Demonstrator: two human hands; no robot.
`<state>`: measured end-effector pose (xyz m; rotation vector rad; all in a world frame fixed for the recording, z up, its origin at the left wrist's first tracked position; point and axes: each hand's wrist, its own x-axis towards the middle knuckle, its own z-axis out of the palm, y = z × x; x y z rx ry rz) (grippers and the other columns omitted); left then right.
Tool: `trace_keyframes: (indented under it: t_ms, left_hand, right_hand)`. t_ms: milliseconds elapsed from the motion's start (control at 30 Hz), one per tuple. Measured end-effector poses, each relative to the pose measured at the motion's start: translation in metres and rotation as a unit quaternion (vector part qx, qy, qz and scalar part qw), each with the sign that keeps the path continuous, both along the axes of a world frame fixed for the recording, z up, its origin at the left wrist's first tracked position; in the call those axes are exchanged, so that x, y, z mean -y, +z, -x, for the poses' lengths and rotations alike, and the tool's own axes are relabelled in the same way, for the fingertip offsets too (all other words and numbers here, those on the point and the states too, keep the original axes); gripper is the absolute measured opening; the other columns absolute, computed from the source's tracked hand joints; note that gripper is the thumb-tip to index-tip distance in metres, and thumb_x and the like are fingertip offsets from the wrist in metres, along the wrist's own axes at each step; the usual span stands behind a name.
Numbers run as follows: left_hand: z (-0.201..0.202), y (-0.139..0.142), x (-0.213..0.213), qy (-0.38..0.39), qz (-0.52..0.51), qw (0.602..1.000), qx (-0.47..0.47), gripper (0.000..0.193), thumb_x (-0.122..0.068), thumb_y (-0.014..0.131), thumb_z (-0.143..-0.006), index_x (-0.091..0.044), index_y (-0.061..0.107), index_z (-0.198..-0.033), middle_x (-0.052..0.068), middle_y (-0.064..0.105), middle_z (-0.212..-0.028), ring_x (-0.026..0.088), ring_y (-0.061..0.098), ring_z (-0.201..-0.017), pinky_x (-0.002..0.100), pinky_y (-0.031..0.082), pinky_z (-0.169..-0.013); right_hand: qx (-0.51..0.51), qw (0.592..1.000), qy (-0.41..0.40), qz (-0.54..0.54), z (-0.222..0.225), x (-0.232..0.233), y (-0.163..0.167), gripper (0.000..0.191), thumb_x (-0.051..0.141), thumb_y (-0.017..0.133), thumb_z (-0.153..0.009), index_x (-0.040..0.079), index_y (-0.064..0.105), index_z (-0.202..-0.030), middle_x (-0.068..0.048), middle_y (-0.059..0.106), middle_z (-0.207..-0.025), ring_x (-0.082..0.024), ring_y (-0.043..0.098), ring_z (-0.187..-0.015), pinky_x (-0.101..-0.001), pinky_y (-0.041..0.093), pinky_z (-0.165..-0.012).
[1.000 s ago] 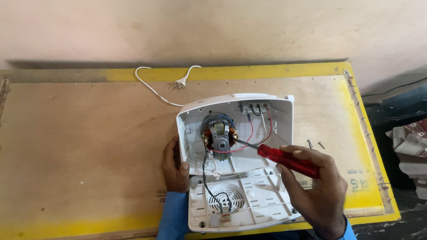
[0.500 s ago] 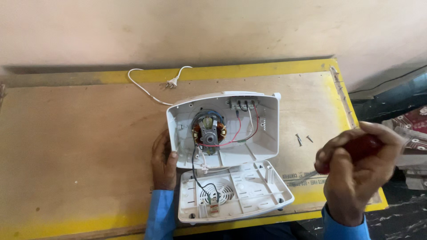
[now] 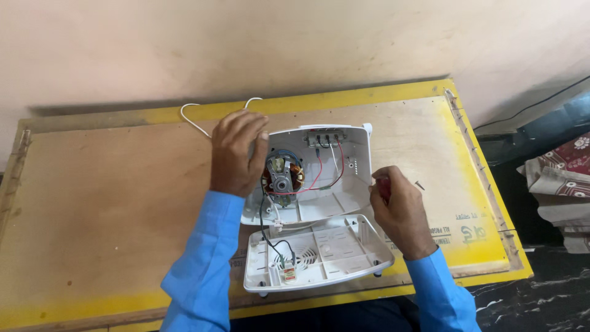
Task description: The person works on a small white electric appliance with its casing opened on a table. They unscrew screws with a red screwdriver, separate the base cover from the motor housing, handle the internal motor and wiring, and reposition components while working on the appliance.
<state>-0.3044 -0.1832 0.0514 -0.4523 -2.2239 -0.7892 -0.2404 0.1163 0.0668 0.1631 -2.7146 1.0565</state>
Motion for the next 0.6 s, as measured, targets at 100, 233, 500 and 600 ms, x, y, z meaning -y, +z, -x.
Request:
trace_keyframes:
  t_ms: [100, 233, 500, 600]
  left_hand:
    - [0.017, -0.001, -0.019, -0.033, 0.039, 0.996, 0.075, 0.018, -0.021, 0.063, -0.103, -0.006, 0.074, -0.105, 0.01, 0.074, -0.107, 0.03, 0.065, -0.11, 0.046, 0.046, -0.098]
    - [0.02, -0.009, -0.031, -0.008, 0.064, 0.998, 0.027, 0.014, -0.019, 0.067, -0.097, -0.007, 0.073, -0.097, 0.009, 0.074, -0.099, 0.03, 0.068, -0.098, 0.045, 0.049, -0.087]
    - [0.017, -0.007, -0.033, -0.015, 0.058, 0.998, 0.022, 0.012, -0.017, 0.067, -0.095, -0.007, 0.074, -0.095, 0.01, 0.075, -0.095, 0.031, 0.069, -0.092, 0.046, 0.049, -0.083]
    - [0.017, -0.007, -0.032, -0.013, 0.047, 0.998, 0.036, 0.013, -0.017, 0.067, -0.095, -0.007, 0.074, -0.094, 0.01, 0.074, -0.094, 0.032, 0.068, -0.092, 0.046, 0.05, -0.082]
  right_hand:
    - [0.03, 0.999, 0.01, 0.035, -0.003, -0.008, -0.005, 0.022, 0.006, 0.07, -0.086, 0.0, 0.061, -0.106, -0.016, 0.067, -0.077, -0.03, 0.068, -0.068, -0.0404, 0.055, -0.064]
    - [0.037, 0.999, 0.016, 0.011, -0.006, -0.016, -0.013, 0.02, 0.007, 0.071, -0.085, 0.0, 0.059, -0.1, -0.019, 0.066, -0.074, -0.036, 0.068, -0.066, -0.0435, 0.054, -0.061]
    - [0.035, 0.999, 0.005, -0.006, -0.01, -0.013, -0.024, 0.019, 0.006, 0.07, -0.085, 0.0, 0.054, -0.092, -0.022, 0.065, -0.073, -0.042, 0.068, -0.069, -0.0488, 0.052, -0.061]
    - [0.043, 0.999, 0.0, -0.002, -0.011, -0.01, -0.024, 0.019, 0.007, 0.069, -0.085, 0.0, 0.054, -0.094, -0.023, 0.065, -0.071, -0.042, 0.068, -0.069, -0.049, 0.052, -0.061]
